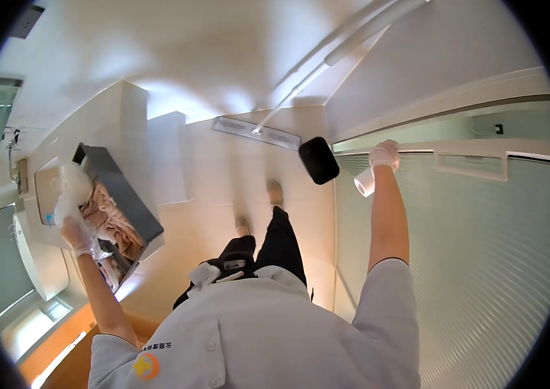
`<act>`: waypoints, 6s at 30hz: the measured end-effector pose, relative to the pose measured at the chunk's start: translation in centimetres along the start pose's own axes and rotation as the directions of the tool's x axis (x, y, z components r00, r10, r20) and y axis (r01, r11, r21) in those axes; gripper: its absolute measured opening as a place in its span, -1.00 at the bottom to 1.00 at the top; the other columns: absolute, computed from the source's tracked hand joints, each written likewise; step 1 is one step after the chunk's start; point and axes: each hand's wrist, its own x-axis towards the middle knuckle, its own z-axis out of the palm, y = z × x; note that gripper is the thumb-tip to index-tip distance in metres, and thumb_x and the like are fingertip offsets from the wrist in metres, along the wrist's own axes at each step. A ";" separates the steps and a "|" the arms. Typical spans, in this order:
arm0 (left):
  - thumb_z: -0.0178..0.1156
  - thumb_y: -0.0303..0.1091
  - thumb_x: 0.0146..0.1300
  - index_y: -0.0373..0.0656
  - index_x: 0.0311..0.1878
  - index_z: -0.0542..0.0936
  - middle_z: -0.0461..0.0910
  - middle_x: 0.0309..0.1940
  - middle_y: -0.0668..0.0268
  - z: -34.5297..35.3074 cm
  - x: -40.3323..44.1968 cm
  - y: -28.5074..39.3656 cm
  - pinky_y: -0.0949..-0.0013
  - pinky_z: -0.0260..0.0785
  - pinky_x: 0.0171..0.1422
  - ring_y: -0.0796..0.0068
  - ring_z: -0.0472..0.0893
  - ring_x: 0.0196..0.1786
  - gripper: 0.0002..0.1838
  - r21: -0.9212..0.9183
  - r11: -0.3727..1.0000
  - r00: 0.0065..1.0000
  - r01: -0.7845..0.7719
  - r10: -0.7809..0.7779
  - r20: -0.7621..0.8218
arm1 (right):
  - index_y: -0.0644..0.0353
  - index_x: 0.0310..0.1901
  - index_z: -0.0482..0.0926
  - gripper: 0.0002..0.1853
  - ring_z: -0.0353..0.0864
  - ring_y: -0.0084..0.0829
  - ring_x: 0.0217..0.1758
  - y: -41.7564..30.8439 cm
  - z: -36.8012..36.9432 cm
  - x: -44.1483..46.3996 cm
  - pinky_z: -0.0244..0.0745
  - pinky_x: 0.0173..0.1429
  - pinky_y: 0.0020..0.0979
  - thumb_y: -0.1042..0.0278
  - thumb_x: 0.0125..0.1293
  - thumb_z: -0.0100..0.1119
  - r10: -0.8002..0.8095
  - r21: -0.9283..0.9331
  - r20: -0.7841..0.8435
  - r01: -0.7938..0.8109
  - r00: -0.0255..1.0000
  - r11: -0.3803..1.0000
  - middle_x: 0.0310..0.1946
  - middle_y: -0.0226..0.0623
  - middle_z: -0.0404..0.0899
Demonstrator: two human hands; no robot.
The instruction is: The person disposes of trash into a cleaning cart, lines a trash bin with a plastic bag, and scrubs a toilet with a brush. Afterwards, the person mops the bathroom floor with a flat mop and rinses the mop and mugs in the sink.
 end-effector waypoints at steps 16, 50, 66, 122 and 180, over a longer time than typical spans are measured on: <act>0.03 -0.37 0.23 -0.25 0.13 0.41 0.46 0.07 0.17 -17.0 -7.3 -9.8 0.31 0.24 0.24 0.25 0.44 0.11 -0.61 -0.879 0.396 0.960 0.267 -0.192 0.205 | 0.35 -0.03 0.48 -0.64 0.49 -0.04 0.08 9.5 9.7 -2.9 0.46 0.06 -0.19 0.35 0.14 0.06 -0.090 0.091 -0.111 0.101 0.990 0.991 -0.01 0.05 0.50; 0.15 -0.51 0.08 -0.36 0.06 0.41 0.54 -0.21 0.34 9.6 -32.5 60.8 0.50 0.40 -0.08 0.57 0.51 -0.18 -0.58 -0.395 0.789 -0.267 0.471 0.554 0.788 | 0.06 0.17 0.40 -0.55 0.23 -0.28 0.31 -11.7 45.1 15.4 -0.26 0.44 0.08 0.26 0.22 -0.07 -0.668 -0.172 -0.381 0.661 0.640 0.731 0.16 -0.36 0.39; 0.12 -0.54 0.02 -0.39 -0.13 0.48 0.51 -0.17 0.16 4.0 -27.1 80.7 0.34 0.42 -0.10 0.40 0.54 -0.13 -0.71 -0.971 0.220 -0.372 -0.096 0.897 0.240 | -0.02 -0.45 0.62 -0.85 0.56 -0.41 -0.23 5.1 38.2 26.0 0.24 -0.04 -0.34 0.23 0.12 0.07 -0.658 0.324 -0.109 0.652 0.745 0.685 -0.42 -0.40 0.62; 0.09 -0.47 -0.08 -0.35 -0.08 0.40 0.54 -0.30 0.12 -3.6 -33.5 107.6 0.39 0.43 -0.19 0.39 0.54 -0.28 -0.60 -0.634 0.746 0.209 0.205 0.599 0.773 | 0.07 -0.52 0.51 -0.83 0.45 -0.31 -0.21 10.3 18.9 59.7 0.24 0.01 -0.21 0.31 0.17 -0.01 -0.588 0.293 -0.567 0.809 0.577 0.510 -0.48 -0.34 0.52; 0.17 -0.33 0.02 -0.28 -0.11 0.55 0.62 -0.26 0.13 -27.6 -54.3 141.9 0.26 0.44 -0.03 0.26 0.59 -0.14 -0.65 -0.778 0.589 -0.032 -0.217 0.793 0.609 | 0.17 0.19 0.27 -0.42 0.36 -0.26 0.17 131.4 -7.3 74.8 0.30 0.23 -0.21 -0.10 0.30 -0.04 0.560 0.183 -0.455 0.688 0.692 -0.702 0.12 -0.16 0.36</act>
